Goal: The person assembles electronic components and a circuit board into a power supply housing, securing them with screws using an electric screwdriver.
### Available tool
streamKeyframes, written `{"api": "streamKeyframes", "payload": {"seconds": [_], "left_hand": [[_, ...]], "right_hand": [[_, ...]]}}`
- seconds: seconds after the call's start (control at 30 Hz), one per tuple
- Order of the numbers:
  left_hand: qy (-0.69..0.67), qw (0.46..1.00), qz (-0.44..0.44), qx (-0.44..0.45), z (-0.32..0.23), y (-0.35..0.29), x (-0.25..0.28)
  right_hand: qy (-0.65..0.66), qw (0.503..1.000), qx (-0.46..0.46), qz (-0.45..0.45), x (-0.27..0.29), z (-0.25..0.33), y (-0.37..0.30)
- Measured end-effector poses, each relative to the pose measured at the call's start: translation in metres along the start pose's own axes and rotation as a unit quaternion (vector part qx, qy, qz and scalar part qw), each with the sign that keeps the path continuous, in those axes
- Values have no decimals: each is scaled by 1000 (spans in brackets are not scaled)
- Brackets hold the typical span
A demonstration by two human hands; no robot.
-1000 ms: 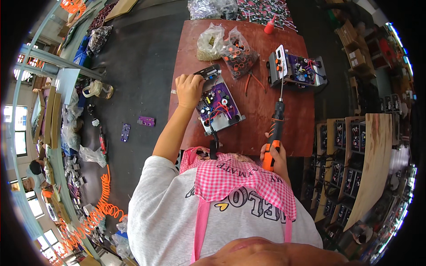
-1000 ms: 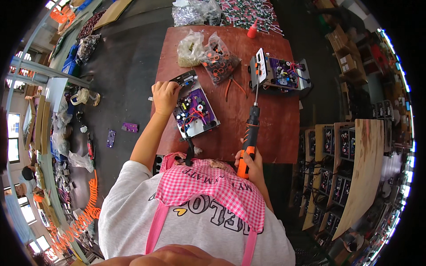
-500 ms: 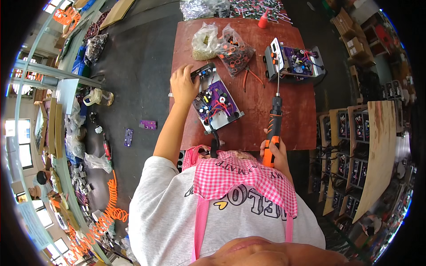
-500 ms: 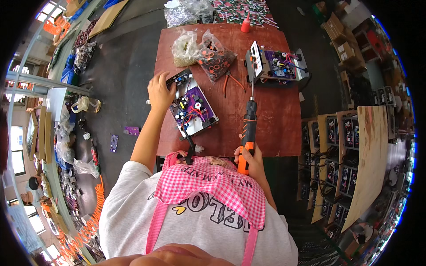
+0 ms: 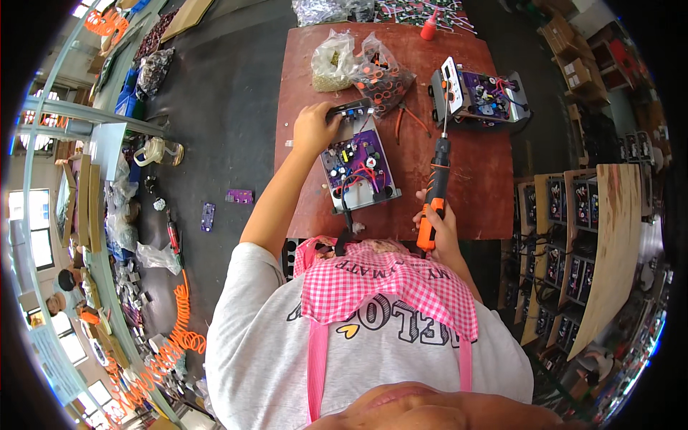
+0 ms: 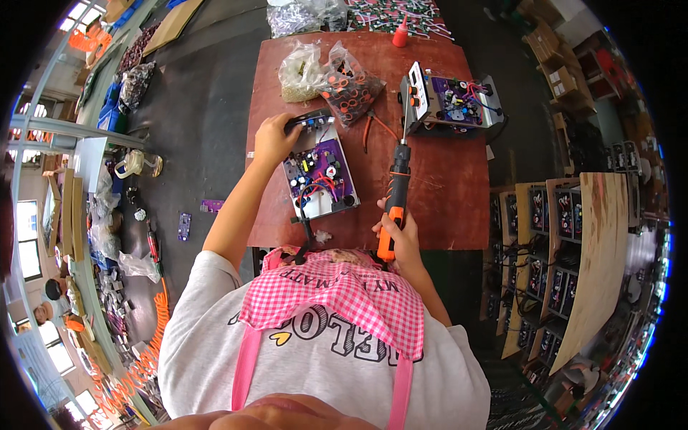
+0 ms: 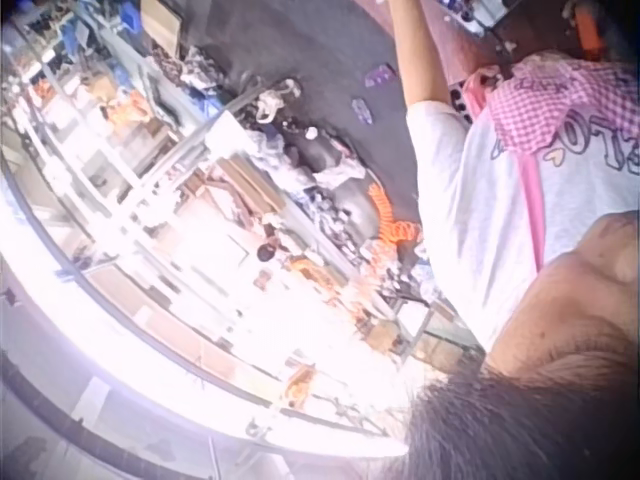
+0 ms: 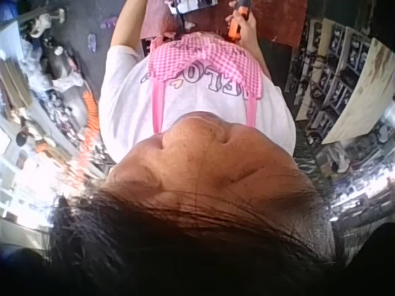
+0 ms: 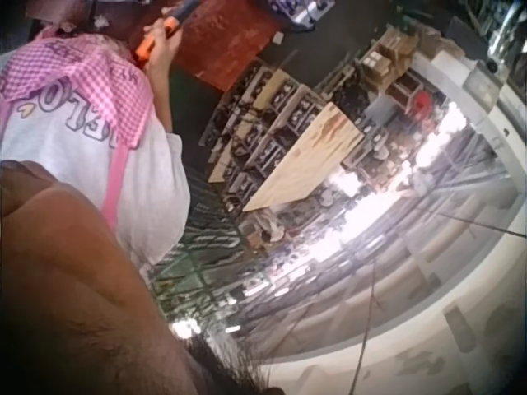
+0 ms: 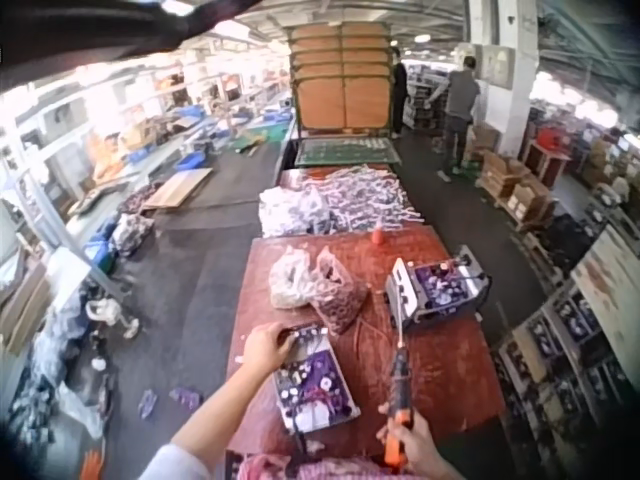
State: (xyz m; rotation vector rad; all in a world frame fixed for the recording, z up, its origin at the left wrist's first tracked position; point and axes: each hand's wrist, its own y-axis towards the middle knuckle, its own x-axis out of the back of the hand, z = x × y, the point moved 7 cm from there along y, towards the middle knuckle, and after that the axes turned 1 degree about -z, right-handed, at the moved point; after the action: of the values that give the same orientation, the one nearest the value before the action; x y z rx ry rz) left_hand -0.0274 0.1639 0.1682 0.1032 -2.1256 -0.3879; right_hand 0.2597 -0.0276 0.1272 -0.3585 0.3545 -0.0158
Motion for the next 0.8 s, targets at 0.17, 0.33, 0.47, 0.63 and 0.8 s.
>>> {"api": "streamKeyframes", "payload": {"seconds": [0.17,0.33,0.47,0.63,0.8], "left_hand": [[30,998,53,25,1,7,-2],[-163,961,224,12,24,33,-15],[-210,955,200,64,72,120,-37],[-59,994,82,39,115,196,-82],[156,965,209,-19,138,200,-157]], "right_hand": [[19,1000,-6,-5,2,10,3],[10,1000,-4,-24,7,13,-15],[5,999,-21,-41,6,12,-34],[2,999,-26,-25,-7,11,-56],[-33,996,-52,-60,-16,5,-71]]}}
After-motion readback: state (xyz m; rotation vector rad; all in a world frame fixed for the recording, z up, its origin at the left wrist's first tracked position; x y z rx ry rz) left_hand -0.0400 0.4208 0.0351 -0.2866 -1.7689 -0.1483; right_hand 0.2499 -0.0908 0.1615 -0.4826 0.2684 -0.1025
